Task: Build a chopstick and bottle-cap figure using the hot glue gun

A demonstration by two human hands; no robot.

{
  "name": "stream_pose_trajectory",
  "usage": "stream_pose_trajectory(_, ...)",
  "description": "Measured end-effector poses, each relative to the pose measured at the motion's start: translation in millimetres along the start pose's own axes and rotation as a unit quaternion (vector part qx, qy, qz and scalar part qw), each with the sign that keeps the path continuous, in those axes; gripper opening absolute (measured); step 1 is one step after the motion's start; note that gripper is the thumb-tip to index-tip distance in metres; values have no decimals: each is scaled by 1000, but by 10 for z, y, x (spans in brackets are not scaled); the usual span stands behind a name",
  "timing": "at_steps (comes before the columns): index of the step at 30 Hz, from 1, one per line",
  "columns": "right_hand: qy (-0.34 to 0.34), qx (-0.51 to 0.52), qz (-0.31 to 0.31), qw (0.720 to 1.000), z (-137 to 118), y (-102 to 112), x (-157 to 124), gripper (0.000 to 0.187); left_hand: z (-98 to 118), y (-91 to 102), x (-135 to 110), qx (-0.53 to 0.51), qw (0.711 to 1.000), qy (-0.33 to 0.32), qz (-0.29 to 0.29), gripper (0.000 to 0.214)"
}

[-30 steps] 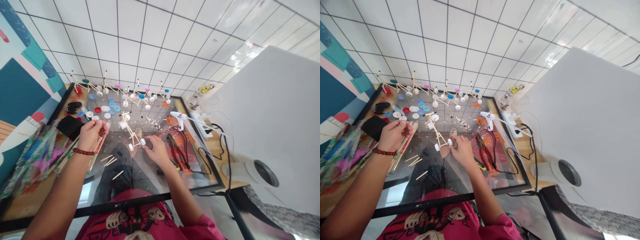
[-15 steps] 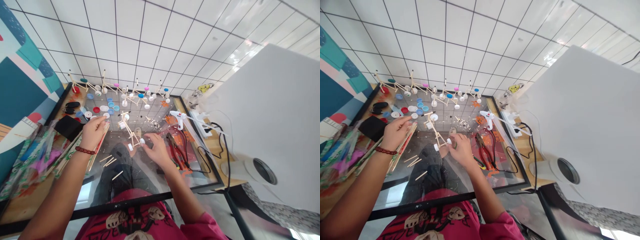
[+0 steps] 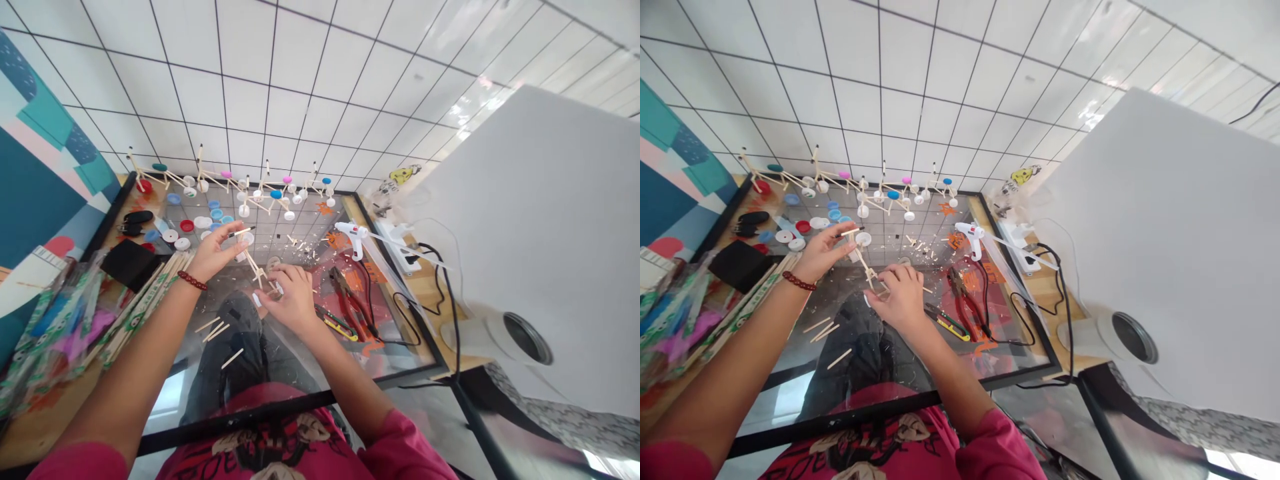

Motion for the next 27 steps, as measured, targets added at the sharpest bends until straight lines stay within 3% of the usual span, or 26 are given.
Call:
stream_pose_trajectory(5,25,13,10,1000,79,-54,7,25,-10,-46,-10,8,1000,-2,-15,50)
stream_pose_trajectory(14,29,33,-25,999,35,-118,31,15,35,-82,-230,19,997,-5,71,32)
stream_pose_trajectory(22,86,-18,39,995,23,-140,97,7,-51,-124,-267,-39,984,30,170,44)
stream_pose_trajectory(27,105,21,42,993,43,-118,208,7,-55,-66,-376,-50,979,41,193,46)
Point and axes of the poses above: each hand's wrist, its own x-axis towards the middle knuckle, its own y-axis out of the back of the hand, z = x × y, the point moved 3 cm from there along x, towards the middle knuckle, and after that the axes turned 4 degrees about x, right-handed, at the moved point
